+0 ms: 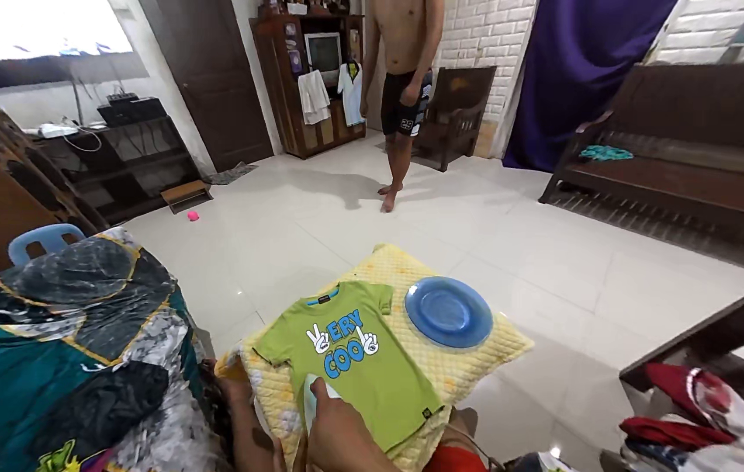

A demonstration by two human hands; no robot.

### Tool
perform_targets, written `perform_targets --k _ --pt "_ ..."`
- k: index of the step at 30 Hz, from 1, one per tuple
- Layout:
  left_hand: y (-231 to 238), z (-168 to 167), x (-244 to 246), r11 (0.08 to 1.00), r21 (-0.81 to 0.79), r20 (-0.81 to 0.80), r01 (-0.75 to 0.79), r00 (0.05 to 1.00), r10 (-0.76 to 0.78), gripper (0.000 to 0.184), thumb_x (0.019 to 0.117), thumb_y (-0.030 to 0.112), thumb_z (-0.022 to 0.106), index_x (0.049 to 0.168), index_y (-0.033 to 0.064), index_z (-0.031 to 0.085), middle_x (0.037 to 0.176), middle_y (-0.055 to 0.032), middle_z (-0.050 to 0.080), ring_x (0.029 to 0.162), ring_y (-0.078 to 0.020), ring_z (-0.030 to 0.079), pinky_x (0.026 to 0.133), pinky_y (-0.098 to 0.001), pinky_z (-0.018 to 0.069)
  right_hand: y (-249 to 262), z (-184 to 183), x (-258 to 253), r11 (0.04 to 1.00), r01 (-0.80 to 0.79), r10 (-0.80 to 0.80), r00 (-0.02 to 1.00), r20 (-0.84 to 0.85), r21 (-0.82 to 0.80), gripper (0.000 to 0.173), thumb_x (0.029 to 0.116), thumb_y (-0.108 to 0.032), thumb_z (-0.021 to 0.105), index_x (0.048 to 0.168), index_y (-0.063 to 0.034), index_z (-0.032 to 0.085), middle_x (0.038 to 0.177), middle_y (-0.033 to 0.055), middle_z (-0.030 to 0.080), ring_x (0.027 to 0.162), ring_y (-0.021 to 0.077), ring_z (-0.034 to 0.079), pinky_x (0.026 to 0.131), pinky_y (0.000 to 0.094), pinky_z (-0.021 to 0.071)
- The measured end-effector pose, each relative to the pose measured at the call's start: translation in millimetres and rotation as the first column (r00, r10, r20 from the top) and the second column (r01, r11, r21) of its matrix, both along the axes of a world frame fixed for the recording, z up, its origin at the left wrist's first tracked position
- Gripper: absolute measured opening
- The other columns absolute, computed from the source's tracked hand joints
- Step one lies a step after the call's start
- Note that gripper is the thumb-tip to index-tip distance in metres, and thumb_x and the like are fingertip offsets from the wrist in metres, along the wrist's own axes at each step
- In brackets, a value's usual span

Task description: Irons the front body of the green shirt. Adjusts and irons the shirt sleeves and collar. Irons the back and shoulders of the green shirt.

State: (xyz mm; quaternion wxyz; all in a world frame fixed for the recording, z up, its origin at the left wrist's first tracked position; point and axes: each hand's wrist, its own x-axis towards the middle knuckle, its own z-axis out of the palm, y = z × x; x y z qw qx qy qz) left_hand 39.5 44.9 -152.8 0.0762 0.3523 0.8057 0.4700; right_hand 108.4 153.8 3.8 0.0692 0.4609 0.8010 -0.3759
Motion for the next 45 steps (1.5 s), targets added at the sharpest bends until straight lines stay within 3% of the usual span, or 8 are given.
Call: perform_targets --k 5,9,12,15,18,23,33,45 --pt "9 15 -7 0.994 0.105 0.028 0.024 0.999 -0.027 0.060 0.0909 0.010 0.059 0.145 -0.0120 0.046 0.153 -0.0386 0.037 0.142 -0.0528 0.037 0.118 -0.0576 0.0326 38 -2 -35 0.999 0.026 -0.024 0.998 -0.053 0.030 0.088 0.0808 -0.019 0.070 0.158 -0.0205 0.029 0.100 0.0179 0.072 0.091 0.0390 0.073 0.075 0.0619 0.0581" --pt "-11 6 11 1.000 -0.023 0.019 -0.020 1.000 0.021 0.048 0.0990 0.026 0.053 0.143 0.0060 0.058 0.164 -0.0261 0.029 0.148 -0.0381 0.037 0.116 -0.0491 0.0409 53 -2 -53 0.998 0.024 -0.021 0.999 -0.049 0.066 0.087 0.0797 -0.020 0.070 0.157 -0.0199 0.029 0.099 0.0166 0.073 0.090 0.0375 0.073 0.075 0.0604 0.0587" --pt "-19 42 20 0.994 -0.104 0.140 0.042 0.990 -0.027 0.047 0.1030 0.018 0.047 0.147 0.0017 0.052 0.164 -0.0240 0.029 0.151 -0.0356 0.034 0.121 -0.0485 0.0346 37 0 -38 0.998 -0.016 0.019 0.999 -0.046 0.065 0.083 0.0843 -0.020 0.069 0.157 -0.0173 0.030 0.102 0.0181 0.072 0.093 0.0386 0.073 0.079 0.0607 0.0583" --pt "-6 12 5 0.999 0.011 0.077 -0.034 0.997 0.033 0.052 0.0939 0.018 0.057 0.141 -0.0054 0.054 0.158 -0.0309 0.036 0.144 -0.0401 0.043 0.115 -0.0497 0.0402 9 6 -13 0.998 -0.053 0.052 0.998 0.021 0.032 0.080 0.0855 -0.022 0.067 0.157 -0.0197 0.031 0.102 0.0172 0.073 0.092 0.0378 0.073 0.078 0.0603 0.0585" --pt "3 17 0 0.994 0.107 0.144 -0.022 0.990 0.006 0.058 0.0929 0.010 0.059 0.143 -0.0154 0.045 0.151 -0.0389 0.039 0.141 -0.0474 0.042 0.117 -0.0517 0.0355 -10 7 6 0.998 -0.058 0.057 0.996 0.070 0.011 0.070 0.0914 -0.025 0.063 0.156 -0.0219 0.034 0.101 0.0159 0.074 0.092 0.0374 0.074 0.078 0.0597 0.0586" --pt "-13 -2 15 1.000 -0.007 0.035 -0.011 0.999 0.011 0.045 0.0977 0.020 0.056 0.138 0.0018 0.059 0.162 -0.0285 0.029 0.146 -0.0371 0.041 0.114 -0.0482 0.0435 -1 -1 0 0.998 -0.054 0.054 0.998 0.026 0.010 0.067 0.0942 -0.027 0.061 0.155 -0.0224 0.034 0.103 0.0145 0.073 0.092 0.0352 0.074 0.078 0.0578 0.0592" --pt "-14 -1 26 0.999 -0.031 0.053 -0.019 0.998 0.021 0.040 0.0993 0.017 0.055 0.136 0.0028 0.063 0.164 -0.0263 0.028 0.148 -0.0418 0.037 0.116 -0.0543 0.0400 59 -8 -68 0.993 0.009 -0.004 0.999 -0.043 0.119 0.056 0.1037 -0.037 0.050 0.154 -0.0169 0.035 0.106 0.0156 0.073 0.098 0.0352 0.073 0.083 0.0565 0.0590" --pt "-11 -4 28 0.999 0.050 0.034 -0.012 0.999 0.010 0.045 0.0946 0.011 0.056 0.137 -0.0048 0.057 0.161 -0.0318 0.028 0.140 -0.0404 0.047 0.109 -0.0487 0.0482 -15 9 17 1.000 -0.026 0.024 0.992 0.121 0.016 0.065 0.0965 -0.027 0.059 0.156 -0.0235 0.034 0.102 0.0160 0.073 0.093 0.0374 0.073 0.077 0.0586 0.0591"
